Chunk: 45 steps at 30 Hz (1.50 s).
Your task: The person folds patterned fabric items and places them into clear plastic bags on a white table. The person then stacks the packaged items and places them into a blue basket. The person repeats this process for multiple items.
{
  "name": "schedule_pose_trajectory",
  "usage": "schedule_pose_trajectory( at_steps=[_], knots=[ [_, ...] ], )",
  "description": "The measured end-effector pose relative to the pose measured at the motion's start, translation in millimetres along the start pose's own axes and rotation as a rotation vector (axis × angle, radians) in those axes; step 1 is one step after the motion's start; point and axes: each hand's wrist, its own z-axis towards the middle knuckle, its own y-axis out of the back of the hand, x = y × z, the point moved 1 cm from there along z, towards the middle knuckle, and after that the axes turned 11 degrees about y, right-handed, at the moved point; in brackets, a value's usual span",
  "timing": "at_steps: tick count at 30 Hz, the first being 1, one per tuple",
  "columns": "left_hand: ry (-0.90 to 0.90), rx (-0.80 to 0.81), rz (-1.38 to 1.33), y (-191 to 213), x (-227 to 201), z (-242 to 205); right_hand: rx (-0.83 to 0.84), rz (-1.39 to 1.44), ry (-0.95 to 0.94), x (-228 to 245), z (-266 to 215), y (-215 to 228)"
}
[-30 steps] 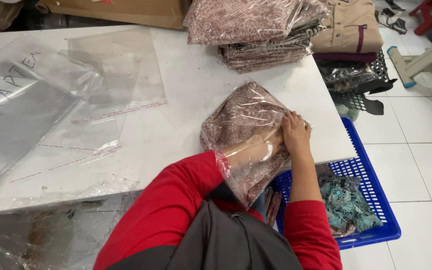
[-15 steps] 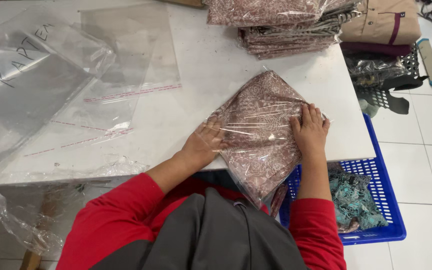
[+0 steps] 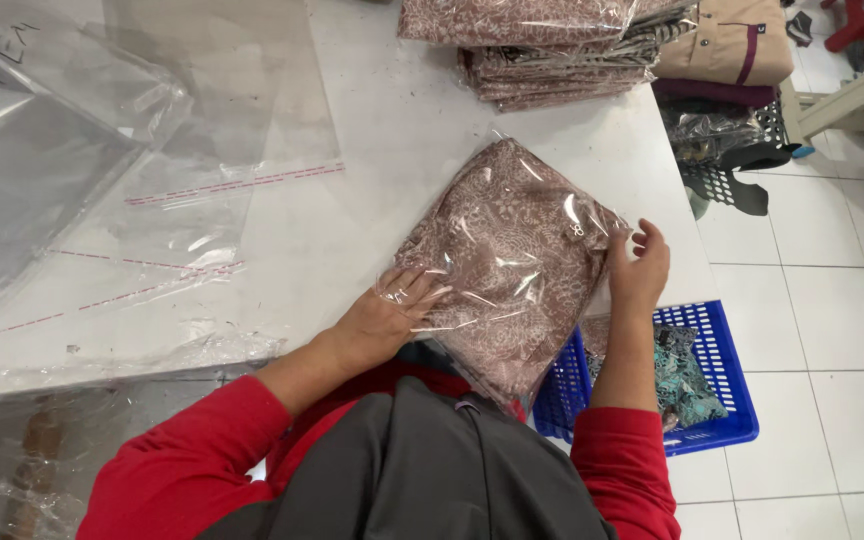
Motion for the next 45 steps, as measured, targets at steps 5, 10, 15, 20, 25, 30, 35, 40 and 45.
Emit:
schedule_pose_trajectory(
  at_steps=[5,10,15,20,25,30,35,40,45],
  knots=[
    [0.098,0.051,-0.223,6.9,-4.9,8.1,0.215,0.237,0.140,85.2,-48.0,15.7],
    [0.151,0.095,-0.082,6.0,-6.6,9.2,0.665,-0.015,0.939,173.7,-125.5,-5.3],
    [-0.029,-0.039,-0.239,0.6,-4.6,-19.8,0.822,0.225,0.723,172.8,-110.0,7.0],
    [-0.301,-0.099,-0.308,5.1,6.1,-61.9,0.603,0.024,0.722,168.7,-51.6,-22.8],
    [0.461,-0.258,-0.624,12.1,10.3,-54.1,0.619,-0.162,1.227,198.2,-32.2,-109.6],
    [0.517,-0.127,-0.901,35.5,4.0,-19.1,0.533,-0.055,1.061,223.2,8.7,-80.3],
    [0.268,-0.331,-0.707,59.3,10.8,6.2,-0.127,0.335,0.873,188.3,6.7,15.0],
    [0.017,-0.408,-0.248,70.8,10.2,13.4,-0.108,0.038,0.697,118.7,-56.8,55.3],
    [0.133,-0.152,-0.334,60.1,24.4,-8.1,0.059,0.073,0.222,71.7,-120.5,63.5]
  ],
)
